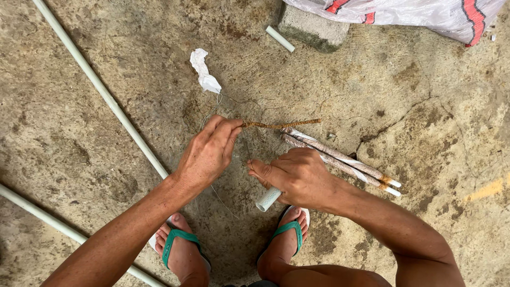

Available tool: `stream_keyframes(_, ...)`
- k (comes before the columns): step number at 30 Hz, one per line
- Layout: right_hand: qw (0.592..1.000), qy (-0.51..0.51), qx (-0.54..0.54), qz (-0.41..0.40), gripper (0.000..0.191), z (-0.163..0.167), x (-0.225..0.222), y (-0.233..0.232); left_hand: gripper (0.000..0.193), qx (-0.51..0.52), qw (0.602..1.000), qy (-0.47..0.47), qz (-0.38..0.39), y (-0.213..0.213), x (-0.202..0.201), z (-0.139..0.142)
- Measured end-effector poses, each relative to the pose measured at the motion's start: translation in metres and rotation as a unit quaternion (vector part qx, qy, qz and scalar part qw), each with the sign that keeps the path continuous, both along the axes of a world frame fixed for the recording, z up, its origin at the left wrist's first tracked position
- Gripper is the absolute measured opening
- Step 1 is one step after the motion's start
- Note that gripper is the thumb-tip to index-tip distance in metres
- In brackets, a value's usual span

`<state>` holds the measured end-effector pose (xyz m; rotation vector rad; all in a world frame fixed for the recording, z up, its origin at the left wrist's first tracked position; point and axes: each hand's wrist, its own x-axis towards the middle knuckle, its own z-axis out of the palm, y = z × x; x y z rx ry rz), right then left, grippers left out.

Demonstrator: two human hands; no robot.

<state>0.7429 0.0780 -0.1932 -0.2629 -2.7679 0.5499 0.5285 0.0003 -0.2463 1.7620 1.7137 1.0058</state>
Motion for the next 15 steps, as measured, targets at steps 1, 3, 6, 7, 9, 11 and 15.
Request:
stream_keyframes(1, 0.999, -0.021, 0.049, 0.011, 0.017, 0.003, 0.001, 0.005, 0.018, 0.011, 1.0, -0.006, -0.007, -0.001, 0.001, -0.002)
stream_keyframes(3, 0.987, -0.063, 0.144, 0.028, 0.027, 0.009, 0.008, 0.022, 0.017, 0.018, 0.999, -0.022, -0.034, -0.002, 0.002, -0.008)
stream_keyframes(6, 0.978, -0.041, 0.206, -0.013, 0.011, 0.014, 0.027, 0.058, 0.021, 0.038, 0.994, -0.055, -0.091, -0.004, 0.004, -0.012)
stream_keyframes(7, 0.989, -0.02, 0.145, -0.025, 0.014, 0.011, 0.032, 0.073, 0.021, 0.065, 0.989, -0.067, -0.111, -0.005, 0.004, -0.011)
stream_keyframes(9, 0.998, 0.024, 0.022, -0.05, 0.02, -0.004, 0.037, 0.097, 0.02, 0.087, 0.981, -0.107, -0.135, -0.007, 0.006, -0.007)
stream_keyframes(11, 0.977, -0.051, -0.16, -0.135, 0.026, -0.032, 0.029, 0.116, 0.017, 0.078, 0.974, -0.16, -0.138, -0.008, 0.009, -0.001)
stream_keyframes(15, 0.903, -0.038, -0.408, -0.132, 0.035, -0.083, 0.013, 0.073, 0.012, 0.002, 0.979, -0.206, 0.002, -0.003, 0.012, 0.006)
